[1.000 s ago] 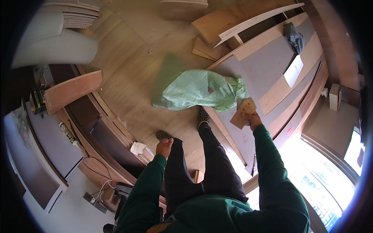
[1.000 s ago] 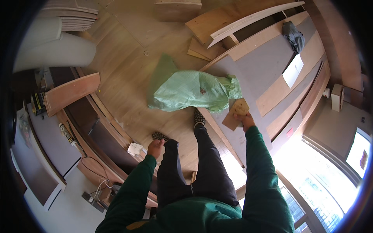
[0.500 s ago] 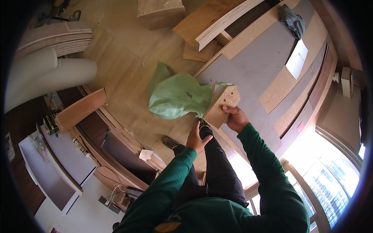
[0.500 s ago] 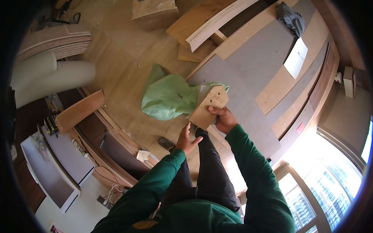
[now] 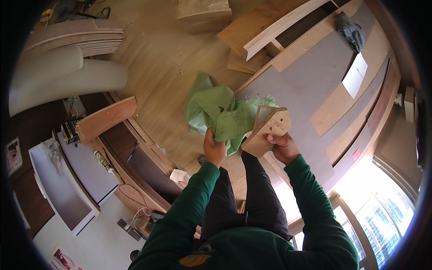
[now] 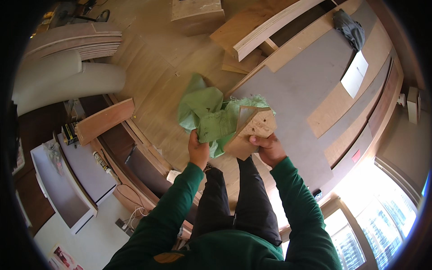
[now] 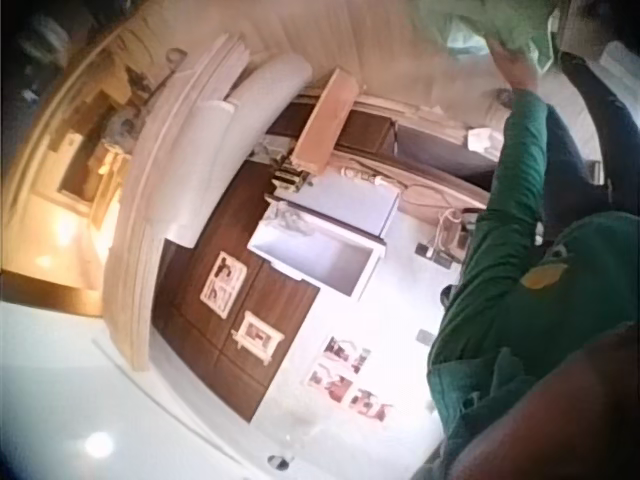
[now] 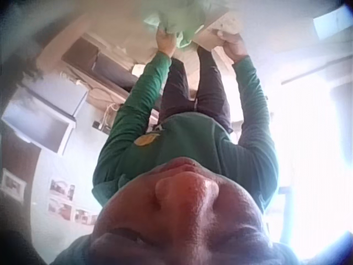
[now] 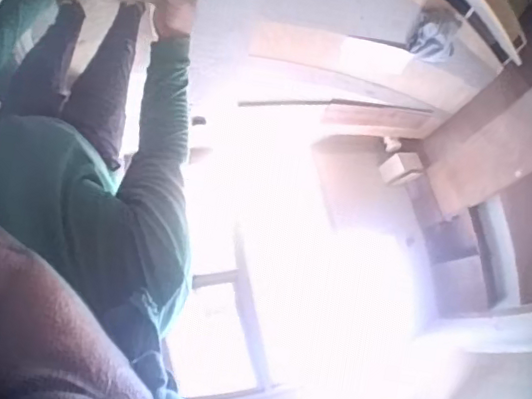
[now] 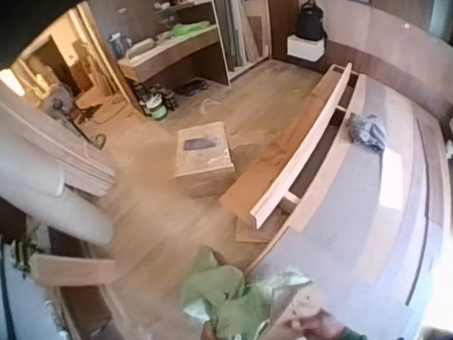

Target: The person picks up wood scraps and places them into a woven bag, then carries the bag through a doorway and handles a long metal strip and a black cable on a balcony.

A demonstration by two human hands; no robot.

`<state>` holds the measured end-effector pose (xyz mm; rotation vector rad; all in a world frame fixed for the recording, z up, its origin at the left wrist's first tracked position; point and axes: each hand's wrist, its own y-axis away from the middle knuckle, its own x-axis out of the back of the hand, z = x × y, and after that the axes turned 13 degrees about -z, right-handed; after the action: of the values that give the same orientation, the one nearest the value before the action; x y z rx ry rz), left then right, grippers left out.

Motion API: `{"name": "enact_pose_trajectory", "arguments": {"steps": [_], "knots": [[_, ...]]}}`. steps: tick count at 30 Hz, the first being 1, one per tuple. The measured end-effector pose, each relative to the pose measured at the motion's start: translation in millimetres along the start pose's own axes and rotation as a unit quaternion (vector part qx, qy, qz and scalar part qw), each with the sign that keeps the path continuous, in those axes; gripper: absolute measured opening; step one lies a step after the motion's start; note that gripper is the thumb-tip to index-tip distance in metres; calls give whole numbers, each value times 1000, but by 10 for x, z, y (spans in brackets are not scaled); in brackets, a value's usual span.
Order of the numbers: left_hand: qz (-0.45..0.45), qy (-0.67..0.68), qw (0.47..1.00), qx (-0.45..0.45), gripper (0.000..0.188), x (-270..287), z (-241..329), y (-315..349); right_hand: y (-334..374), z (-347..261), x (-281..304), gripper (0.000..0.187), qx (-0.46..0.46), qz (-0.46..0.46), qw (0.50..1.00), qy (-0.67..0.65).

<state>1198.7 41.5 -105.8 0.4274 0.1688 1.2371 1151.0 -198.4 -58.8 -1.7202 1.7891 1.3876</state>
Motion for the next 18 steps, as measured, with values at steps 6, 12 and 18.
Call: {"name": "enact_pose_trajectory", "arguments": {"steps": [6, 12, 18], "knots": [[-3, -33, 999, -27, 22, 429, 566, -156, 69, -138, -161, 59, -111, -60, 951, 283], [-8, -6, 996, -84, 19, 839, 966, -342, -457, -64, -494, 56, -150, -252, 801, 521], [117, 272, 952, -79, 19, 1015, 878, -347, -879, 228, -674, 63, -328, -257, 768, 486]]}}
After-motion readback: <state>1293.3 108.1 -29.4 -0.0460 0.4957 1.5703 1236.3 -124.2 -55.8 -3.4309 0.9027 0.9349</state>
